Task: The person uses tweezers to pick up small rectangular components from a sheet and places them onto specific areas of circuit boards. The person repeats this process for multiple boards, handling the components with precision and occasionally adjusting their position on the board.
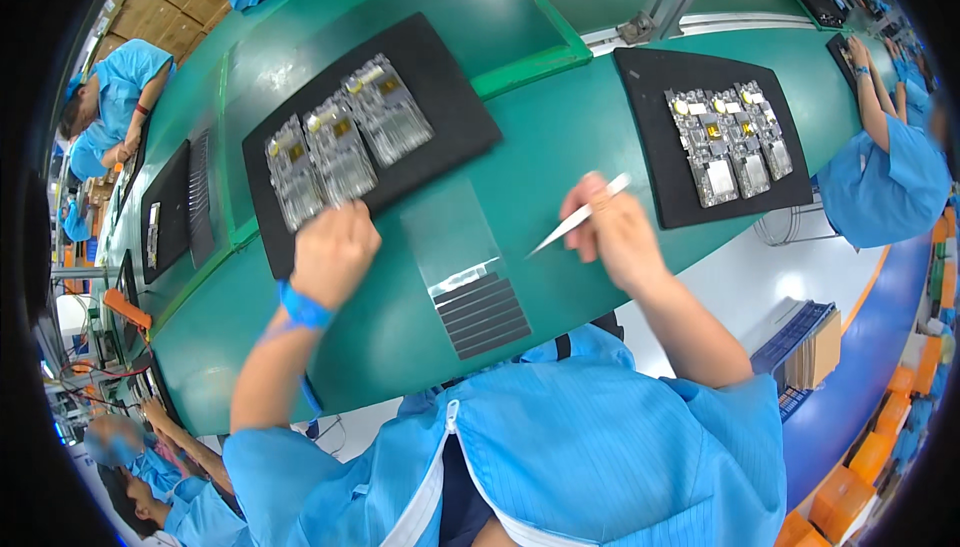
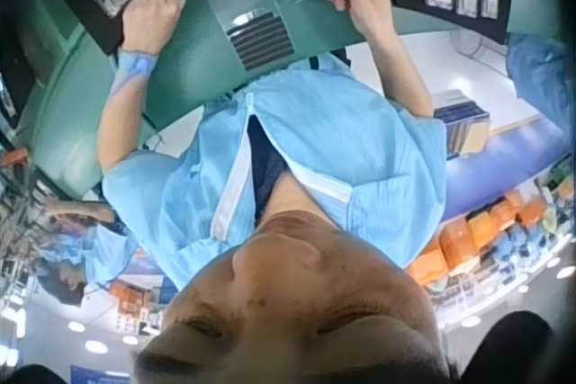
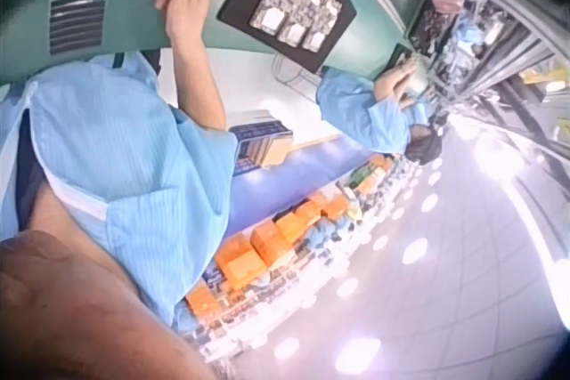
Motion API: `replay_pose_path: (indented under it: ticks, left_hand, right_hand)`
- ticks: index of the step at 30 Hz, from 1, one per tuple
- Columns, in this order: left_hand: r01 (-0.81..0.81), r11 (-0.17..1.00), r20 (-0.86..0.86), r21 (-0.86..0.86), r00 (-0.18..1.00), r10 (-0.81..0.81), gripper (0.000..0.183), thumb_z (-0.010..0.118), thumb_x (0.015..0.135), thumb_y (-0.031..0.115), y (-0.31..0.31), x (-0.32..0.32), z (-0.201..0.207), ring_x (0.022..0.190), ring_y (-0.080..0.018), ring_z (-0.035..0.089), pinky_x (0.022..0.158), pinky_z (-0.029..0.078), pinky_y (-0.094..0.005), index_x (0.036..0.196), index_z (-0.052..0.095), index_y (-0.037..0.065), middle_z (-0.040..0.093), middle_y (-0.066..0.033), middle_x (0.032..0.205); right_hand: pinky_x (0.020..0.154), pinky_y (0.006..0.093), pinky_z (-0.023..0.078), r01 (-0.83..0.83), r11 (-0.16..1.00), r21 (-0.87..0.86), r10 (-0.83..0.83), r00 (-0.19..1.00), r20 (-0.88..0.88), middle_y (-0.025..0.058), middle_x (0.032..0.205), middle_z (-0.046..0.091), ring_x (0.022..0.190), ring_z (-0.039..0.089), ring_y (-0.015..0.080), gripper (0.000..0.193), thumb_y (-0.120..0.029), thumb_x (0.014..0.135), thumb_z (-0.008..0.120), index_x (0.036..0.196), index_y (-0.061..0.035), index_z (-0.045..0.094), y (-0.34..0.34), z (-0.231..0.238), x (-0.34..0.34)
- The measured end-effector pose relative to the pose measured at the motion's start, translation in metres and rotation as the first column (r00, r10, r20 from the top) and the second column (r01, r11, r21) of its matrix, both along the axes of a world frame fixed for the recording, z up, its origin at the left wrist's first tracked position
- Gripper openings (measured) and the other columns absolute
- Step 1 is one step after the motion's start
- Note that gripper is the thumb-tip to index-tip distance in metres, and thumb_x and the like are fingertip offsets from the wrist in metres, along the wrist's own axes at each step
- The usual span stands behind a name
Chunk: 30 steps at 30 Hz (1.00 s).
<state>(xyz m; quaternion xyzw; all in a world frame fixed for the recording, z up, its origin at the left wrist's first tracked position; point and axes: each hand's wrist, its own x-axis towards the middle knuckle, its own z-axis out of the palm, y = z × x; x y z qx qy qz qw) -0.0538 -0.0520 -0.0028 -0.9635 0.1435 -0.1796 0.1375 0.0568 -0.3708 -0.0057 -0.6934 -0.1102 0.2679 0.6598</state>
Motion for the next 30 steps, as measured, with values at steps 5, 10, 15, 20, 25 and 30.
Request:
replay_pose_path:
  ticks: [5, 10, 15, 20, 25, 30]
  left_hand:
    - [0.128, 0.973, 0.046, -0.193, 0.992, -0.121, 0.024, 0.062, 0.066, 0.004, -0.065, -0.039, -0.002, 0.066, -0.0187, 0.058, 0.053, 0.045, -0.0284, 0.089, 0.063, -0.003, 0.059, -0.0088, 0.079]
    - [0.235, 0.849, -0.046, -0.474, 0.956, -0.290, 0.029, 0.065, 0.073, 0.010, -0.094, -0.048, -0.008, 0.090, -0.0242, 0.060, 0.072, 0.050, -0.0303, 0.099, 0.062, -0.002, 0.061, -0.0127, 0.100]
    - [0.210, 0.813, -0.147, -0.543, 0.929, -0.339, 0.040, 0.069, 0.077, 0.021, -0.099, -0.036, -0.023, 0.103, -0.0267, 0.055, 0.081, 0.049, -0.0333, 0.109, 0.059, -0.001, 0.056, -0.0148, 0.116]
    - [0.190, 0.839, -0.181, -0.510, 0.930, -0.321, 0.044, 0.069, 0.076, 0.022, -0.102, -0.034, -0.019, 0.103, -0.0269, 0.055, 0.082, 0.048, -0.0344, 0.112, 0.058, 0.000, 0.056, -0.0133, 0.118]
    - [0.180, 0.832, -0.183, -0.525, 0.931, -0.317, 0.044, 0.069, 0.076, 0.022, -0.102, -0.034, -0.020, 0.102, -0.0266, 0.056, 0.081, 0.049, -0.0340, 0.112, 0.059, 0.000, 0.056, -0.0126, 0.119]
    - [0.186, 0.824, -0.173, -0.535, 0.931, -0.322, 0.043, 0.070, 0.076, 0.022, -0.101, -0.034, -0.020, 0.101, -0.0265, 0.057, 0.081, 0.049, -0.0337, 0.111, 0.059, -0.001, 0.057, -0.0122, 0.118]
  right_hand:
    - [0.045, 0.0187, 0.041, 0.028, 0.999, 0.042, -0.022, 0.990, -0.142, 0.0041, 0.066, 0.059, 0.049, 0.053, 0.0067, 0.022, -0.023, 0.092, 0.058, 0.090, -0.0034, 0.050, 0.017, -0.019, -0.033]
    - [0.046, 0.0188, 0.042, 0.076, 0.997, 0.003, -0.076, 0.996, -0.052, 0.0046, 0.066, 0.060, 0.051, 0.055, 0.0062, 0.021, -0.020, 0.090, 0.062, 0.088, -0.0034, 0.049, 0.015, -0.019, -0.040]
    - [0.046, 0.0197, 0.044, 0.076, 0.995, -0.060, -0.076, 0.997, 0.011, 0.0051, 0.066, 0.060, 0.051, 0.057, 0.0070, 0.021, -0.019, 0.090, 0.062, 0.086, -0.0030, 0.049, 0.017, -0.022, -0.042]
    - [0.048, 0.0206, 0.047, 0.076, 0.997, -0.021, -0.077, 0.997, -0.022, 0.0060, 0.067, 0.061, 0.053, 0.059, 0.0082, 0.021, -0.019, 0.090, 0.062, 0.086, -0.0026, 0.049, 0.017, -0.024, -0.041]
    - [0.049, 0.0212, 0.048, 0.042, 0.999, -0.004, -0.042, 0.998, -0.049, 0.0068, 0.068, 0.061, 0.054, 0.060, 0.0089, 0.021, -0.019, 0.090, 0.061, 0.088, -0.0025, 0.048, 0.013, -0.023, -0.037]
    - [0.049, 0.0204, 0.046, 0.002, 0.999, -0.039, -0.003, 1.000, -0.020, 0.0081, 0.069, 0.061, 0.054, 0.060, 0.0101, 0.020, -0.018, 0.092, 0.058, 0.091, -0.0028, 0.045, 0.015, -0.024, -0.037]
